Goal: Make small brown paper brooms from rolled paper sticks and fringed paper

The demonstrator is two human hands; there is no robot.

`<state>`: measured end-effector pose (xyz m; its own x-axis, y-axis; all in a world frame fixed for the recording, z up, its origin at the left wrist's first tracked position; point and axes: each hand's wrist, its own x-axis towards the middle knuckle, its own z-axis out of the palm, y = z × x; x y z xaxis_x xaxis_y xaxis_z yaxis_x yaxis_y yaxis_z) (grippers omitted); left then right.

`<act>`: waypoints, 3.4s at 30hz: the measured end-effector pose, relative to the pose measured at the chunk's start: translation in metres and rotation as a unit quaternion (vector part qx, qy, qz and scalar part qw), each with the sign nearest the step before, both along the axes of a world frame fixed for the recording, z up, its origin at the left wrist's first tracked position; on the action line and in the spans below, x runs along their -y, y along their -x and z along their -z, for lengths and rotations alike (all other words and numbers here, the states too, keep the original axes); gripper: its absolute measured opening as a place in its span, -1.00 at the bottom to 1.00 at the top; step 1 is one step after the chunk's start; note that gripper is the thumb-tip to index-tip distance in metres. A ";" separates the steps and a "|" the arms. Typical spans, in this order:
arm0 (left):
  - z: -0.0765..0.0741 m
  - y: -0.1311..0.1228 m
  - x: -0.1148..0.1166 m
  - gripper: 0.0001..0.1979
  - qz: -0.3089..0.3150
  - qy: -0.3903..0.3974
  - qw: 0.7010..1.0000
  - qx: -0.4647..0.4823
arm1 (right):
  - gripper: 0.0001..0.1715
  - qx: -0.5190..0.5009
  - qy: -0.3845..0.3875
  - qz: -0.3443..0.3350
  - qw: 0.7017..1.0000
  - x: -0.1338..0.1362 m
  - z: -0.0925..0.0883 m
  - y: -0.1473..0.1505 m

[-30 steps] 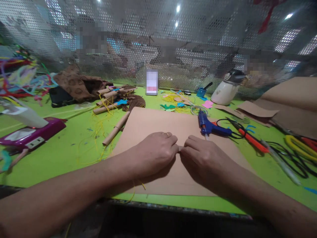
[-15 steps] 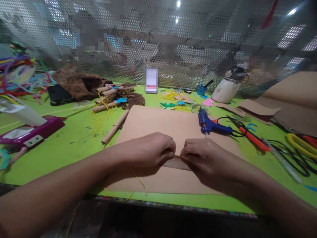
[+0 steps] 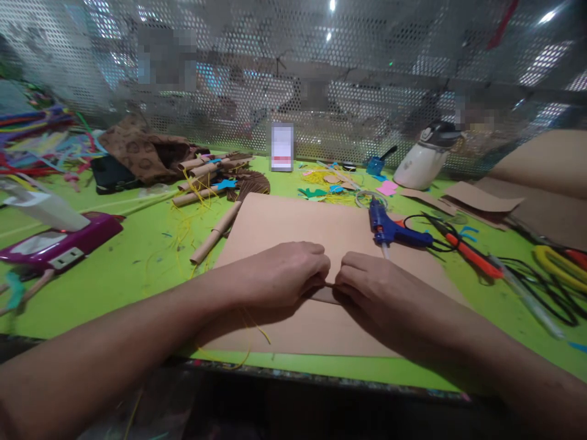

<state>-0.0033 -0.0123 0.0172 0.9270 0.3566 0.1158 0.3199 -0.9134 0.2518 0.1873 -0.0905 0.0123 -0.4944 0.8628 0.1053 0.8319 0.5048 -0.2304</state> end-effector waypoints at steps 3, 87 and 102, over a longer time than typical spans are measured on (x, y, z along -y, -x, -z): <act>-0.001 0.001 0.001 -0.87 -0.004 -0.012 1.000 -0.007 | -0.82 0.017 -0.012 0.000 1.000 0.001 0.001 0.000; 0.003 0.000 -0.010 -0.83 -0.064 -0.065 0.985 0.144 | -0.77 -0.117 -0.199 -0.002 0.973 -0.005 0.002 -0.009; -0.001 0.000 -0.004 -0.86 0.027 -0.143 0.989 -0.028 | -0.74 -0.166 -0.024 -0.001 0.986 -0.010 0.021 -0.020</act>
